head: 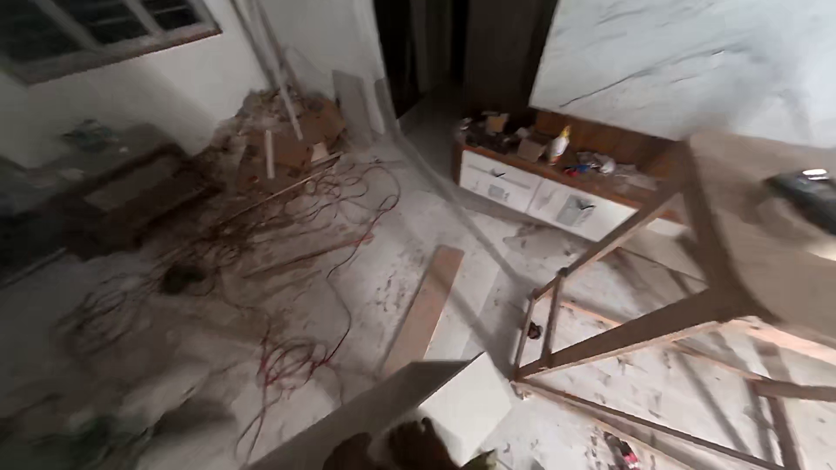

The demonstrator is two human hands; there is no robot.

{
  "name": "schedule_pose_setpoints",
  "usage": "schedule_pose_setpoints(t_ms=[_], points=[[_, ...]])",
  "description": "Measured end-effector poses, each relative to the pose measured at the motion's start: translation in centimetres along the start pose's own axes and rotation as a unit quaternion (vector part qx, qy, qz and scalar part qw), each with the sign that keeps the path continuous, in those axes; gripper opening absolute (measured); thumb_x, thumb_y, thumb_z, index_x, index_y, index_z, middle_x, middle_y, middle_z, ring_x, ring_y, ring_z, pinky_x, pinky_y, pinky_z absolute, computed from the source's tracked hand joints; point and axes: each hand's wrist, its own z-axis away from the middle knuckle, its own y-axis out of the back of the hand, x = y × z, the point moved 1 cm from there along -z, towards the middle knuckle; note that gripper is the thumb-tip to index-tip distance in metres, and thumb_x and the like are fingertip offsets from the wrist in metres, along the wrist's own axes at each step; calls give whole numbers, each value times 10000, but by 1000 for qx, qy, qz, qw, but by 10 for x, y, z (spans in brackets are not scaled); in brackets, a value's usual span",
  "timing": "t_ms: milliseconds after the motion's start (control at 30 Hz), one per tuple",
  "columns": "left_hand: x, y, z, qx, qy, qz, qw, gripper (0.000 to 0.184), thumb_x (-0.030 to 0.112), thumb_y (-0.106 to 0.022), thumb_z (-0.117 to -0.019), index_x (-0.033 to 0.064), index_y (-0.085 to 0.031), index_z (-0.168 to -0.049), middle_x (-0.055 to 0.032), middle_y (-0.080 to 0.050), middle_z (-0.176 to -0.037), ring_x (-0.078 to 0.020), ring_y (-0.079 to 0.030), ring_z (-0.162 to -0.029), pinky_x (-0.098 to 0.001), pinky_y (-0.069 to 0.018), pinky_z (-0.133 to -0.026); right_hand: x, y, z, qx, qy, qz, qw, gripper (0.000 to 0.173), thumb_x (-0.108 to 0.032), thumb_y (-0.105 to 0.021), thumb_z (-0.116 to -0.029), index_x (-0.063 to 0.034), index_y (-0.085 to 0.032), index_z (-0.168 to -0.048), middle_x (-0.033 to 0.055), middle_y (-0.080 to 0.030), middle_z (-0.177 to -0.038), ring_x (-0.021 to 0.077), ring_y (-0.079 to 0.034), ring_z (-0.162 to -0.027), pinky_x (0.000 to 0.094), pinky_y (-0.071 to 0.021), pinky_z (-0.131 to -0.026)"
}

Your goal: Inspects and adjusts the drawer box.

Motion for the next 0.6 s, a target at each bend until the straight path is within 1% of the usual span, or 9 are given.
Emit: schedule_pose_setpoints(t_ms=[33,100,233,300,333,400,500,533,600], points=[[0,1,2,-8,11,6,1000,783,552,-804,-812,37,-608,-1369,-229,-612,-1373,-411,-566,-1298,-617,-451,-1066,9,-13,0,25,32,9,999,396,-80,-548,-1018,-43,-603,-1408,213,-631,-1380,415,-599,-1283,680,-437,-1046],[-2,1,7,-30,27,22,999,783,538,-808,-810,55,-593,-1388,-211,-598,-1396,-394,-553,-1316,-611,-444,-1079,18,-15,-3,-20,63,8,998,414,-64,-528,-1017,-68,-581,-1427,214,-594,-1418,428,-572,-1295,667,-429,-1047],[-6,1,5,-42,40,40,998,813,538,-807,-815,58,-561,-1424,-203,-586,-1412,-383,-537,-1335,-599,-425,-1097,32,-6,-20,-33,151,25,988,284,-125,-499,-1054,-83,-663,-1281,213,-658,-1267,444,-638,-1142,642,-490,-936],[-6,-2,6,-45,37,36,998,813,542,-799,-820,47,-563,-1420,-207,-575,-1426,-384,-523,-1350,-598,-416,-1106,34,-3,-24,-52,170,34,984,301,-196,-466,-1083,-64,-665,-1266,232,-655,-1259,467,-630,-1150,654,-494,-933],[-5,-4,6,-43,36,35,998,810,546,-800,-817,44,-569,-1410,-207,-580,-1419,-384,-527,-1345,-598,-422,-1101,30,-3,-23,-74,146,28,986,328,-209,-441,-1090,-48,-655,-1279,244,-648,-1275,470,-621,-1176,653,-489,-954],[-5,-4,6,-38,42,40,998,800,538,-808,-809,48,-580,-1399,-203,-596,-1397,-382,-544,-1326,-600,-437,-1084,10,-5,-18,-109,3,-33,993,371,-230,-399,-1091,-48,-647,-1299,221,-662,-1278,418,-634,-1194,603,-507,-967],[-2,-5,8,-35,44,40,998,720,489,-789,-838,58,-595,-1381,-202,-606,-1382,-384,-553,-1315,-601,-443,-1073,-10,-9,-19,-105,-268,-243,926,454,-385,-413,-1095,-54,-716,-1165,178,-711,-1183,333,-679,-1130,553,-527,-957],[-1,-6,8,-38,43,39,998,705,482,-783,-846,58,-596,-1377,-204,-606,-1381,-387,-553,-1314,-604,-443,-1071,-12,-9,-18,-100,-302,-260,912,472,-419,-425,-1086,-52,-713,-1160,175,-712,-1180,330,-680,-1128,555,-527,-954],[-1,-7,8,-40,42,38,998,679,475,-782,-841,61,-608,-1350,-200,-617,-1359,-381,-564,-1298,-602,-449,-1061,-18,-1,-11,-87,-285,-187,936,461,-408,-392,-1087,-73,-640,-1283,152,-691,-1255,323,-688,-1137,538,-554,-912]])
